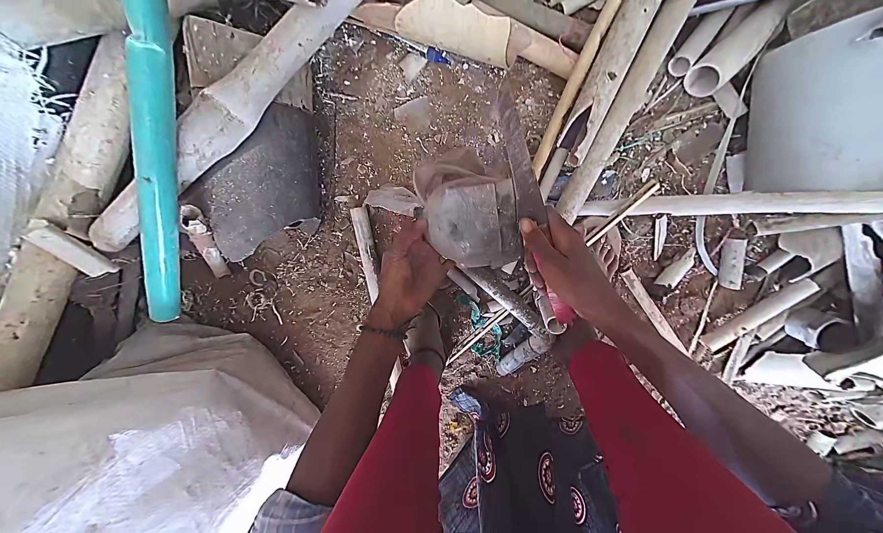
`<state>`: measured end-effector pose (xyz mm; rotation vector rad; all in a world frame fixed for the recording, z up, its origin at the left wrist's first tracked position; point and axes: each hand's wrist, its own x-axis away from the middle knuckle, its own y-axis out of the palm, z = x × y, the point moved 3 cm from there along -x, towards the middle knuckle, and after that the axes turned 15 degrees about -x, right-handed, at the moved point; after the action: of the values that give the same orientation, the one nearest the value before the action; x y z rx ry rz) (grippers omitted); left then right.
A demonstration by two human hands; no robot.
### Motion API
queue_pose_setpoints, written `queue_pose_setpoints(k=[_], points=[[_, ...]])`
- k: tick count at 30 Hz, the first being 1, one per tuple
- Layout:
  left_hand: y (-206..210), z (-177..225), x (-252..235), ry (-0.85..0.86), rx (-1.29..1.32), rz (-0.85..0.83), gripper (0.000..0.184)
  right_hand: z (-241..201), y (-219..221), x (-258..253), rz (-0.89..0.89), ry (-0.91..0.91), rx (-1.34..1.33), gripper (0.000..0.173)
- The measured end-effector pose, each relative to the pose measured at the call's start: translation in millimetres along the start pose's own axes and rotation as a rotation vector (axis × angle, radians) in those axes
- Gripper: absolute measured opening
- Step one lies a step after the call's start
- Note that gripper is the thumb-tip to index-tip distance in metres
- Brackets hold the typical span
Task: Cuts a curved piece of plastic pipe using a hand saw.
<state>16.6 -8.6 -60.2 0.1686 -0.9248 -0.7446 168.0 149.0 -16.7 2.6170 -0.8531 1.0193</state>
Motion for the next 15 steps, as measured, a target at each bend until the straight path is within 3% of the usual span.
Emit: queue_pose_setpoints(k=[3, 5, 6, 8, 12, 15], points=[[-2.5, -1.0, -7.9, -0.116, -0.252, 0.187, 0.035, 4.8, 1.5, 0.4, -0.020, -0.095, 0.297, 0.047], [-1.9, 2.7, -10.2, -0.144, -0.303, 0.211, 0.054, 8.2, 7.7, 6.7, -0.104, -0.161, 0.422, 0.044], [-0.3, 3.0, -10.3, -0.162, -0.333, 0.228, 0.065, 8.4, 9.2, 9.8, -0.139, -0.151, 0.419, 0.042], [4.8, -3.9, -11.9, -0.138, -0.375, 0.292, 0.063, 4.1, 6.3, 8.2, -0.153, -0.116, 0.358, 0.035], [9.6, -16.8, -9.3, -0.100, -0.328, 0.402, 0.052, -11.8, -1.9, -6.0, 0.027, -0.174, 0.276, 0.036], [12.8, -16.1, -8.3, -0.101, -0.316, 0.458, 0.052, -20.8, 11.0, -8.7, 0.149, -0.223, 0.551, 0.039]])
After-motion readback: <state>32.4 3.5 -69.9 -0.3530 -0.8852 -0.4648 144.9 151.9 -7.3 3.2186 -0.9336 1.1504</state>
